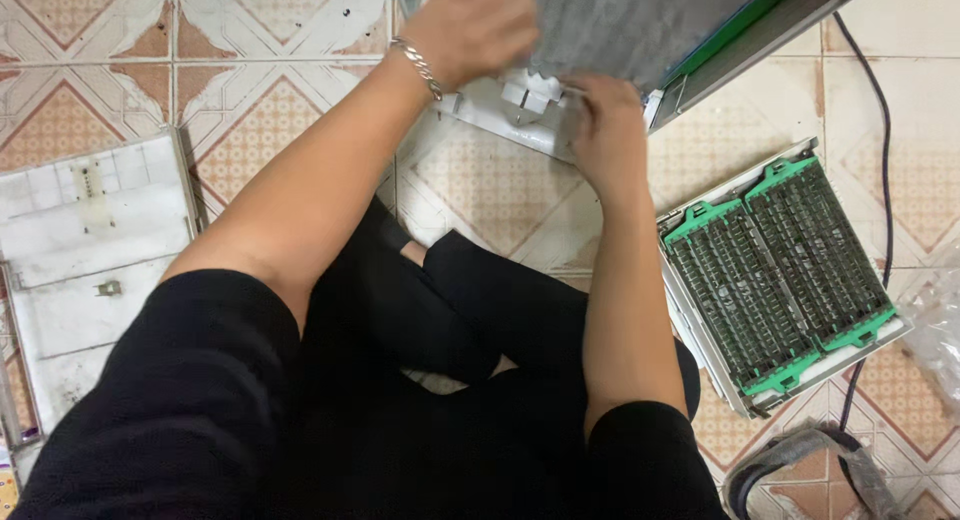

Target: The person removes a filter and components from an air cooler, then uses a wet wipe to clean a plastic panel by hand.

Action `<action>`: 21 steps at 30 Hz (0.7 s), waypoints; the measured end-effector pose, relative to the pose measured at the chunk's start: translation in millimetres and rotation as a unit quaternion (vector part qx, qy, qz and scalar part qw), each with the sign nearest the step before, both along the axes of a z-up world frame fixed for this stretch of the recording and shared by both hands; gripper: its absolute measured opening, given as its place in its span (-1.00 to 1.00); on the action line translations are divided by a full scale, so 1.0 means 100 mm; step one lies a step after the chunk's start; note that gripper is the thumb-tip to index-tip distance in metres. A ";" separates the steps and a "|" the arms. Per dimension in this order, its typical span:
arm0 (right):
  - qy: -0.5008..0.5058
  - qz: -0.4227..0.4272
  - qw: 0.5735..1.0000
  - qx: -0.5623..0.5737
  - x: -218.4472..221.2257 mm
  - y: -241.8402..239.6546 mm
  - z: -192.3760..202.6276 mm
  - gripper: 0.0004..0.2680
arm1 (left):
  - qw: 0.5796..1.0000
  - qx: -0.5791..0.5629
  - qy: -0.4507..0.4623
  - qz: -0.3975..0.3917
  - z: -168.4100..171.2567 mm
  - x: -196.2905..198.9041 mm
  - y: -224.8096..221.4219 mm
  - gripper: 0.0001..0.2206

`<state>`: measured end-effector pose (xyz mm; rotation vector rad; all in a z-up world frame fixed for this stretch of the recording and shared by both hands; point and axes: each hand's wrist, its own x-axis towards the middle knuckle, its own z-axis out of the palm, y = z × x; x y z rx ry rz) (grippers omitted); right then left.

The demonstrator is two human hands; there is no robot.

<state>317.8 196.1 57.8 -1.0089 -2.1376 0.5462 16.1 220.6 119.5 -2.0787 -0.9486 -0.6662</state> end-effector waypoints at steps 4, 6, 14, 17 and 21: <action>-0.036 0.094 0.994 -0.037 -0.22 -0.04 -0.12 -0.50 | 0.988 -0.089 0.126 -0.031 -0.19 0.11 0.00 -0.60; -0.065 0.080 0.995 -0.008 -0.24 0.03 -0.18 -0.49 | 0.989 -0.061 0.133 -0.021 -0.22 0.05 0.05 -0.61; -0.150 0.050 0.987 0.032 -0.15 0.05 -0.36 -0.25 | 0.986 -0.059 0.156 -0.002 -0.42 -0.20 0.06 -0.27; -0.183 0.049 0.975 0.115 -0.15 0.06 -0.38 -0.28 | 0.975 -0.071 0.211 0.009 -0.48 -0.28 0.09 -0.09; -0.141 0.076 0.982 0.098 -0.11 0.08 -0.37 -0.40 | 0.964 -0.125 0.231 -0.028 -0.61 -0.37 0.18 -0.07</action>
